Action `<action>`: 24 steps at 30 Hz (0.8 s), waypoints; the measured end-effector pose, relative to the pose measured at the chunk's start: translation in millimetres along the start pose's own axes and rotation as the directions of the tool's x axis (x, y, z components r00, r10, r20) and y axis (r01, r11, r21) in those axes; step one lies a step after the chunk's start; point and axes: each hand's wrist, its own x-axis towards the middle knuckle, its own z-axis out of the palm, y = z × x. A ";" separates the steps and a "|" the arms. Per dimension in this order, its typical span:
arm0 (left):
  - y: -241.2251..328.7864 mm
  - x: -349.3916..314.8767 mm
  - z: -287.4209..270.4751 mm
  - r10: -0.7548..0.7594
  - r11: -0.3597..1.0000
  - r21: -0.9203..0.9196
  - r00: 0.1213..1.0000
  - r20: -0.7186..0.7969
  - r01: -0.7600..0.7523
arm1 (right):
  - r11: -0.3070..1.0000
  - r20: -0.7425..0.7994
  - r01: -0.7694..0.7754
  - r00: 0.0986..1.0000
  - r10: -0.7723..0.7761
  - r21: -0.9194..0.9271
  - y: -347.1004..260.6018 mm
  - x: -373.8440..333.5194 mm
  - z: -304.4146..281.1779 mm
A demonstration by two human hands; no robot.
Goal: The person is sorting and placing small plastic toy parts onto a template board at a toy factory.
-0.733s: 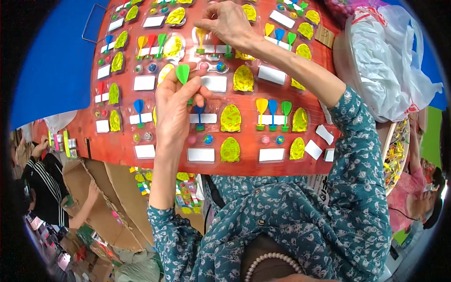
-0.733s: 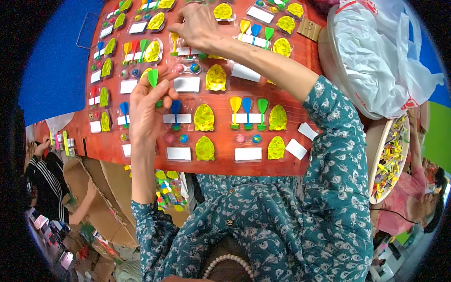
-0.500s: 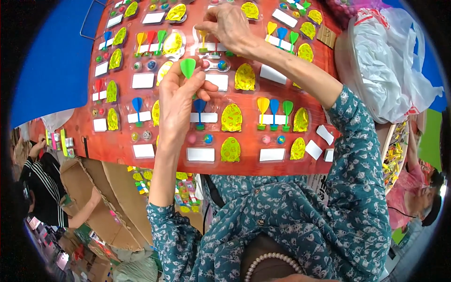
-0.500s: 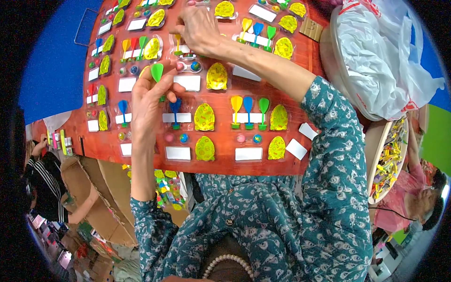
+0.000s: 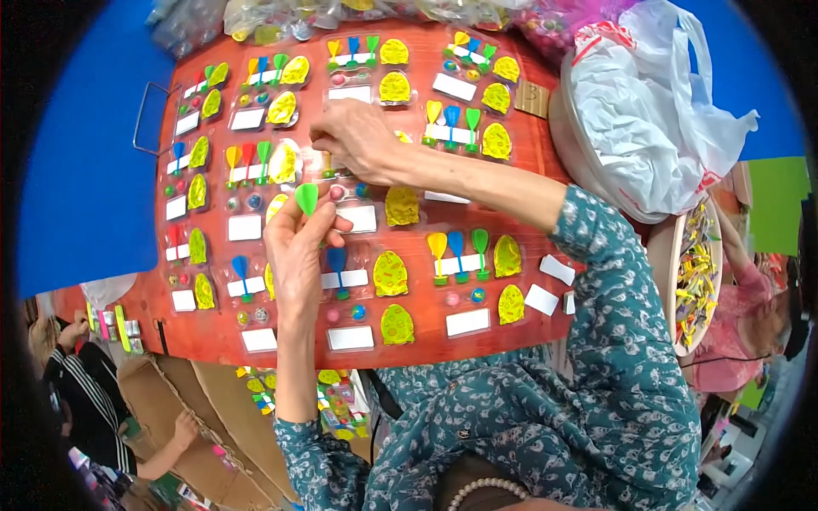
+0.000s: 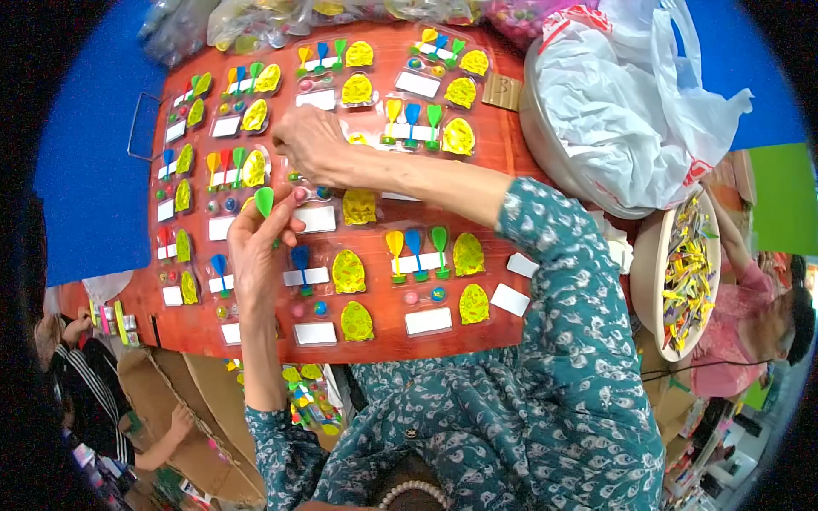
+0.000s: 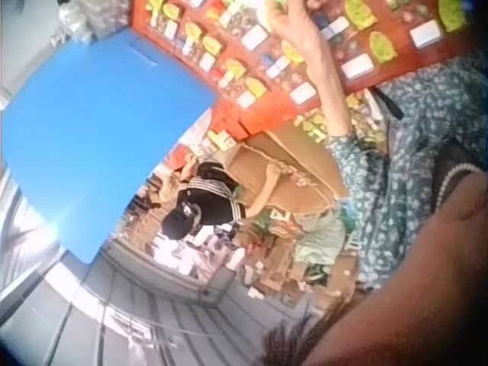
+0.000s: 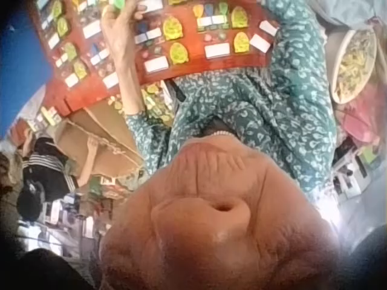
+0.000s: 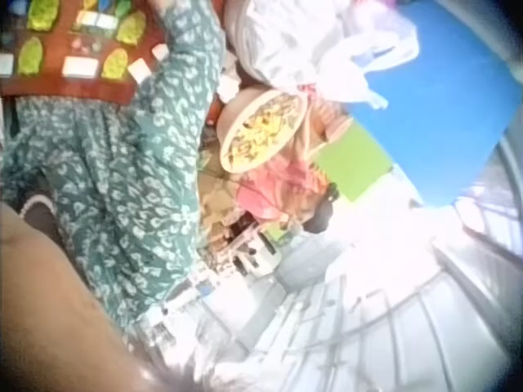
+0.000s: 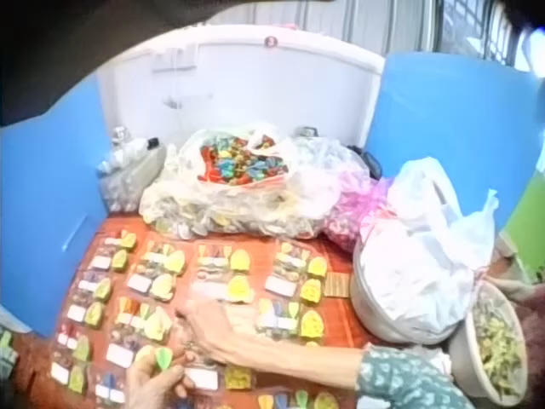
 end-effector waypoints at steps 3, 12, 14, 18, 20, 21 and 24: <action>6.3 -1.3 -5.1 0.012 0.999 0.032 1.000 0.001 -0.012 | 0.889 0.252 -0.162 0.966 0.055 0.428 -29.7 -4.5 -29.5; -4.7 -11.7 -13.3 0.058 0.988 -0.147 0.998 0.023 -0.054 | 0.795 0.251 -0.149 0.968 -0.004 0.588 -55.5 -24.0 -28.8; -7.1 -13.6 -12.9 0.046 0.993 -0.113 0.998 0.040 -0.041 | 0.824 0.249 -0.127 0.968 -0.017 0.553 -54.9 -22.4 -31.2; -7.0 -29.4 -16.1 0.016 0.995 -0.103 0.999 0.036 -0.012 | 0.747 0.324 -0.240 0.946 0.036 0.620 -49.7 -27.9 -33.0; -3.7 -38.8 -21.3 -0.022 0.994 -0.112 0.999 -0.023 0.019 | 0.787 0.278 -0.202 0.960 0.041 0.582 -41.1 -27.1 -29.9; 0.4 -40.2 -24.9 -0.023 0.990 -0.143 1.000 -0.018 0.020 | 0.725 0.259 -0.214 0.965 0.050 0.654 -38.7 -25.2 -30.2; 3.5 -47.1 -35.7 0.045 0.983 -0.175 0.997 -0.057 -0.054 | 0.810 0.400 -0.214 0.916 -0.028 0.546 -40.6 -19.2 -46.1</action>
